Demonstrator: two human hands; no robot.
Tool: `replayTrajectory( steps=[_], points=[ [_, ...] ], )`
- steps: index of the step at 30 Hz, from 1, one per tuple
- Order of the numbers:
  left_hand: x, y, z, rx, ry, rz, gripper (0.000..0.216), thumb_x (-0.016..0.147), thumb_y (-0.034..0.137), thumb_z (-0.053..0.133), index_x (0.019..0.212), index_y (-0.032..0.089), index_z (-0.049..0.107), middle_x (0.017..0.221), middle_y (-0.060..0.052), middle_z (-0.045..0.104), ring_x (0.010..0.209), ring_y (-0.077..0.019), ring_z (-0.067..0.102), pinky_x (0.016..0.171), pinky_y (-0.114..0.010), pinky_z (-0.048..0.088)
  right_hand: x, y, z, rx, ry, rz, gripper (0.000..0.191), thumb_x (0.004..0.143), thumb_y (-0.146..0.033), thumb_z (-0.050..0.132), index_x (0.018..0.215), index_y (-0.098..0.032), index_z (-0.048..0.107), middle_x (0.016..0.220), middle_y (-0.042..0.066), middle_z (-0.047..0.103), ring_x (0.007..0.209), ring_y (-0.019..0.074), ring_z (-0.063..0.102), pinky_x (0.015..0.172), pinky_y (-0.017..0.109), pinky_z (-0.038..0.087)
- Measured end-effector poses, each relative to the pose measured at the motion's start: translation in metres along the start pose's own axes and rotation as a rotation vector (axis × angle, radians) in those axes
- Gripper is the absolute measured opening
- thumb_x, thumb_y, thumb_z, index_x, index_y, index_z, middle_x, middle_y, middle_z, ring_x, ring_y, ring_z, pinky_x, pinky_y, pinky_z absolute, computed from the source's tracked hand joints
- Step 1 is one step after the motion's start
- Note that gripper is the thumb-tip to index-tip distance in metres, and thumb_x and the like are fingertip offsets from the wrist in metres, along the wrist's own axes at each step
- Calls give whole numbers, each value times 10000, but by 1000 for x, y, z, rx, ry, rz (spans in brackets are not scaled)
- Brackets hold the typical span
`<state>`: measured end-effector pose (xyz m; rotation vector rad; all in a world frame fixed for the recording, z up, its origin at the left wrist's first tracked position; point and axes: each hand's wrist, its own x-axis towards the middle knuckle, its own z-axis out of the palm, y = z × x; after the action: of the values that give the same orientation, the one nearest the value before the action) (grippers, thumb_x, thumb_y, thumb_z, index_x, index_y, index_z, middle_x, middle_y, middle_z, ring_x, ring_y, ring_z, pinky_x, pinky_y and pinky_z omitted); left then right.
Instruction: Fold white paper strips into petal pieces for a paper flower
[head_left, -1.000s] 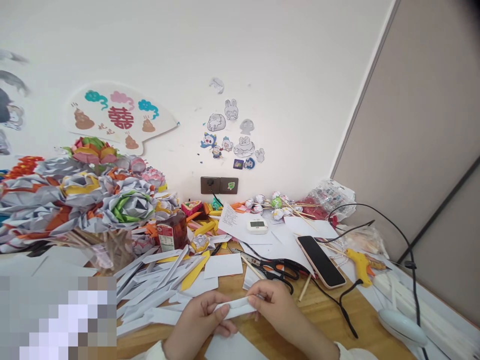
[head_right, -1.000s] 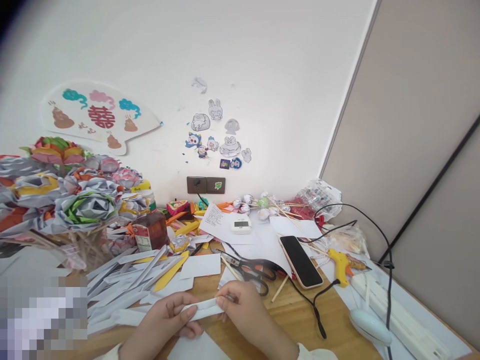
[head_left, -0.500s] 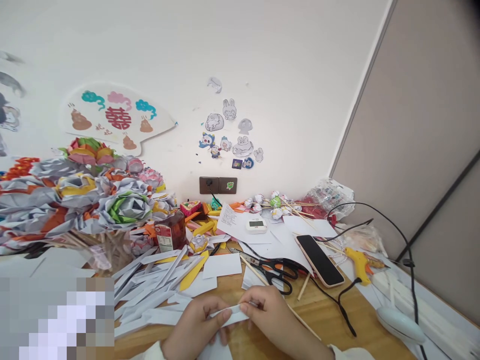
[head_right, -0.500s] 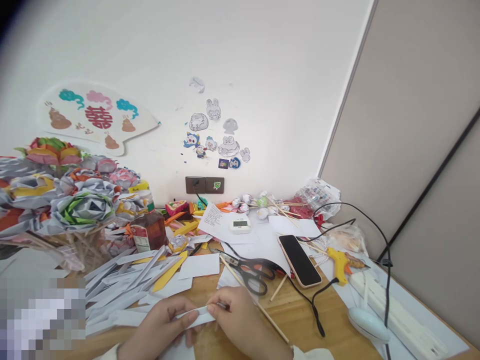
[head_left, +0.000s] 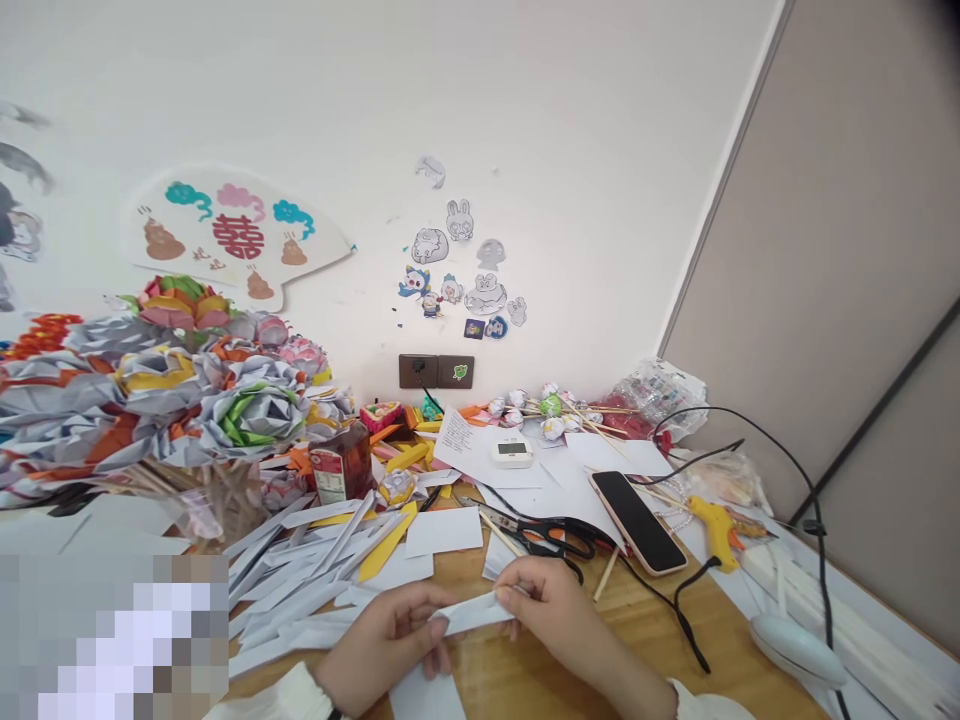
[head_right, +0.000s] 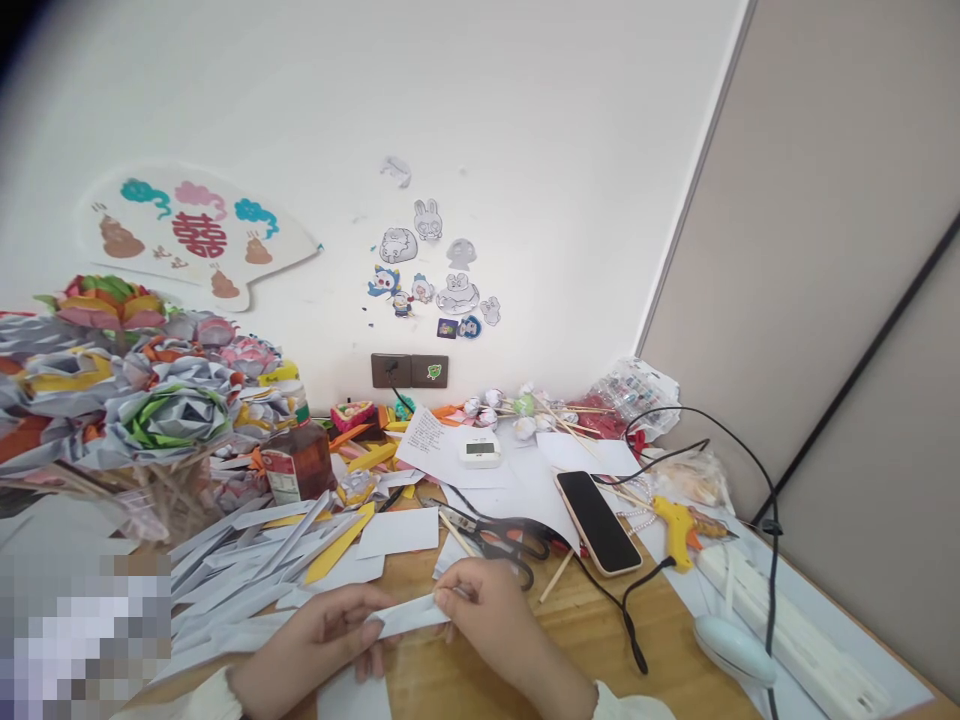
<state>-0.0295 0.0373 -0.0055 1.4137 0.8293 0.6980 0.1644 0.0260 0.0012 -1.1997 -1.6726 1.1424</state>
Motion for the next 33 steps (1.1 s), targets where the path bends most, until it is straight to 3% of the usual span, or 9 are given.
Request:
replayTrajectory(
  steps=[5,13,18,24,33],
  points=[
    [-1,-2,0,121,57,16,323,677,421,538,770,120,609,500,-7,616,459,-105,517,486,-215,403,-1,3,4,16,-36,8,135,733,-239,483,688,-145,570,519,-18,563,455,96,520,450,175,388],
    [-1,-2,-1,-111,-23,-65,348,616,441,597,742,117,606,539,-20,636,492,-144,595,475,-228,420,-1,1,2,-89,13,-28,128,723,-218,491,669,-152,586,500,-23,555,450,101,516,444,177,372],
    [-1,-1,3,-73,10,-35,358,624,429,596,797,117,572,508,-15,638,473,-124,567,486,-230,424,-1,4,5,-153,29,-50,142,733,-209,475,665,-155,587,475,-29,548,439,100,516,445,176,363],
    [1,-4,6,29,101,-73,317,644,459,548,627,144,509,400,30,576,376,-97,516,405,-197,383,-2,7,8,-196,28,-69,142,738,-211,478,670,-158,590,494,-25,564,456,105,527,452,179,362],
    [-1,-5,5,97,76,-30,296,706,439,481,646,149,494,450,12,596,393,-97,514,423,-199,396,-3,1,4,-176,5,-63,144,732,-221,483,676,-156,598,502,-19,561,457,108,525,460,183,370]
  ],
)
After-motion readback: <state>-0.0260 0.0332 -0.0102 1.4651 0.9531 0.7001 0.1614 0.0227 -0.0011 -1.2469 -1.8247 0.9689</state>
